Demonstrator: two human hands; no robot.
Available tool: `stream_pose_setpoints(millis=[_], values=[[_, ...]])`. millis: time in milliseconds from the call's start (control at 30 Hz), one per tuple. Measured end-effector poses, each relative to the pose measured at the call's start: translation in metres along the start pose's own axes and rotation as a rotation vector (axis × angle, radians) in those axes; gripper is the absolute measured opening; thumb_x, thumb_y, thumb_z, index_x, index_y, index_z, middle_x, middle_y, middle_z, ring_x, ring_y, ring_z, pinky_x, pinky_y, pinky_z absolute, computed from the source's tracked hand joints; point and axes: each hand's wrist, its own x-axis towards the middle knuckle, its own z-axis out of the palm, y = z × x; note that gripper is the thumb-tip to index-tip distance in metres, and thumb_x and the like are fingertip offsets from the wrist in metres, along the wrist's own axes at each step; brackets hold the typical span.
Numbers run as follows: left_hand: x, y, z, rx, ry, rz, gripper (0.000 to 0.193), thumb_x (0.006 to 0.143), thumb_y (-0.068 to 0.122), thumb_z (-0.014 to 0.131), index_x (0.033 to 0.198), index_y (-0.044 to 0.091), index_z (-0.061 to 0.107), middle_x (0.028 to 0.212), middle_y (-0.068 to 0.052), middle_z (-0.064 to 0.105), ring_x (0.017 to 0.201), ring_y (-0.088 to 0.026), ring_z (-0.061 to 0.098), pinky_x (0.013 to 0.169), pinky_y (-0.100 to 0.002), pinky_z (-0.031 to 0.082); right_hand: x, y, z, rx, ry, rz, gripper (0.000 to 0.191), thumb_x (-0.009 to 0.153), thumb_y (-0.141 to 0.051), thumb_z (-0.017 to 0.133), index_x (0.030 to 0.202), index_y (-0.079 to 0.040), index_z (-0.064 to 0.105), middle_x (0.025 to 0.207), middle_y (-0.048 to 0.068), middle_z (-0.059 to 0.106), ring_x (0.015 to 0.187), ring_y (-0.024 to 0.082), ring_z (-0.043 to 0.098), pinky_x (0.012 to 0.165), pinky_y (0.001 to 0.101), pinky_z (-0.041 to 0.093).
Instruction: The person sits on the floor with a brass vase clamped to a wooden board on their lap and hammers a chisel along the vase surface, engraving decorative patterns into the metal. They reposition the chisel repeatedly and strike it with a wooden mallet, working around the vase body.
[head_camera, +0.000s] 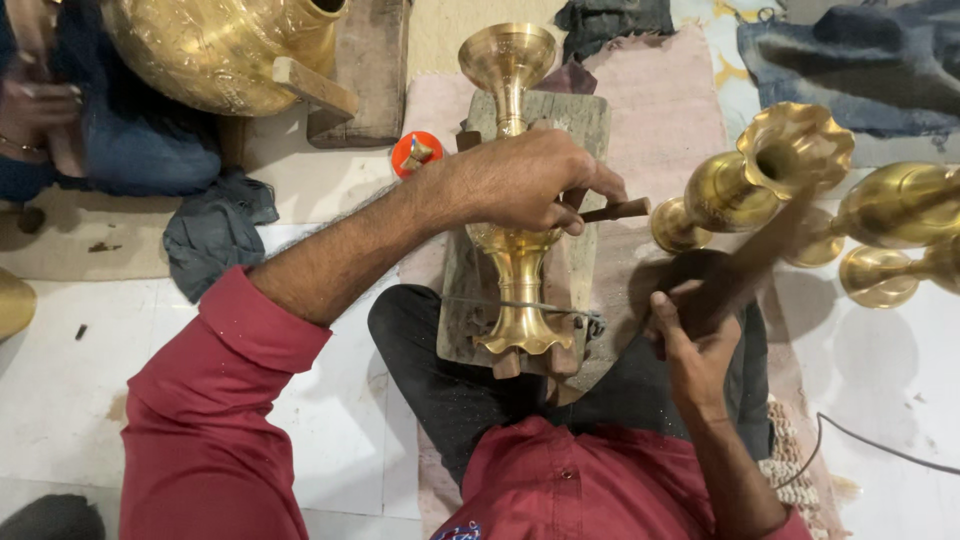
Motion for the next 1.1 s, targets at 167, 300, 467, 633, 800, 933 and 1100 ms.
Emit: stream_pose_setpoints(millis=[167,300,467,633,800,933,1100], values=[[-0.004,-0.001,0.002,-0.005,0.119,0.074,0.052,0.08,0.023,0.086,0.128,0.016,0.069,0.095,-0.008,0.079,0.086,-0.02,0.076,0.081,-0.045,0.061,0.008,-0.013,-0.008,-0.34,0.063,-0.008,0.017,0.1,-0.009,0.078,0.105,-0.002,0.063,0.082,0.003,0.064,0.072,0.012,0.057,0.064,0.0271,0.046],[-0.005,-0.002,0.006,-0.006,0.122,0.014,0.052,0.081,0.022,0.084,0.131,0.017,0.068,0.086,-0.006,0.079,0.08,-0.017,0.077,0.078,-0.042,0.062,0.01,-0.024,-0.007,-0.025,0.078,0.042,0.019,0.098,-0.011,0.077,0.108,-0.005,0.062,0.079,0.001,0.065,0.065,0.012,0.063,0.06,0.0287,0.05],[-0.01,-0.004,0.008,-0.042,0.16,0.043,0.054,0.08,0.021,0.085,0.131,0.016,0.068,0.091,-0.009,0.08,0.077,-0.017,0.077,0.075,-0.04,0.064,0.007,-0.025,-0.011,0.073,0.097,0.075,0.019,0.098,-0.017,0.077,0.109,-0.008,0.065,0.082,0.003,0.065,0.066,0.013,0.062,0.061,0.0314,0.048],[-0.015,-0.006,0.007,-0.052,0.146,0.08,0.053,0.082,0.019,0.085,0.132,0.017,0.068,0.09,-0.009,0.08,0.077,-0.018,0.077,0.076,-0.04,0.064,0.003,-0.016,-0.01,-0.509,-0.003,0.047,0.022,0.095,-0.018,0.078,0.111,-0.007,0.067,0.087,0.01,0.071,0.075,0.017,0.066,0.069,0.0358,0.054],[-0.018,-0.009,0.002,-0.118,0.109,0.115,0.052,0.086,0.018,0.082,0.136,0.017,0.066,0.092,-0.008,0.08,0.078,-0.016,0.078,0.076,-0.038,0.064,0.002,-0.003,-0.006,-0.528,-0.131,0.069,0.022,0.092,-0.012,0.076,0.111,-0.007,0.066,0.091,0.008,0.075,0.083,0.017,0.074,0.075,0.0371,0.058],[-0.017,-0.008,0.001,-0.082,0.086,0.094,0.057,0.085,0.017,0.081,0.138,0.02,0.063,0.087,-0.008,0.08,0.076,-0.016,0.077,0.074,-0.039,0.062,0.002,0.002,-0.006,-0.342,-0.12,0.001,0.024,0.091,-0.003,0.068,0.115,-0.004,0.066,0.097,0.01,0.074,0.089,0.02,0.073,0.08,0.0361,0.058],[-0.016,-0.011,0.003,-0.065,0.06,0.096,0.053,0.088,0.019,0.081,0.138,0.019,0.064,0.088,-0.008,0.081,0.075,-0.017,0.077,0.076,-0.039,0.062,0.004,-0.011,-0.009,-0.06,0.023,-0.001,0.015,0.103,-0.005,0.074,0.11,0.002,0.063,0.083,0.006,0.068,0.07,0.013,0.063,0.065,0.0287,0.05]])
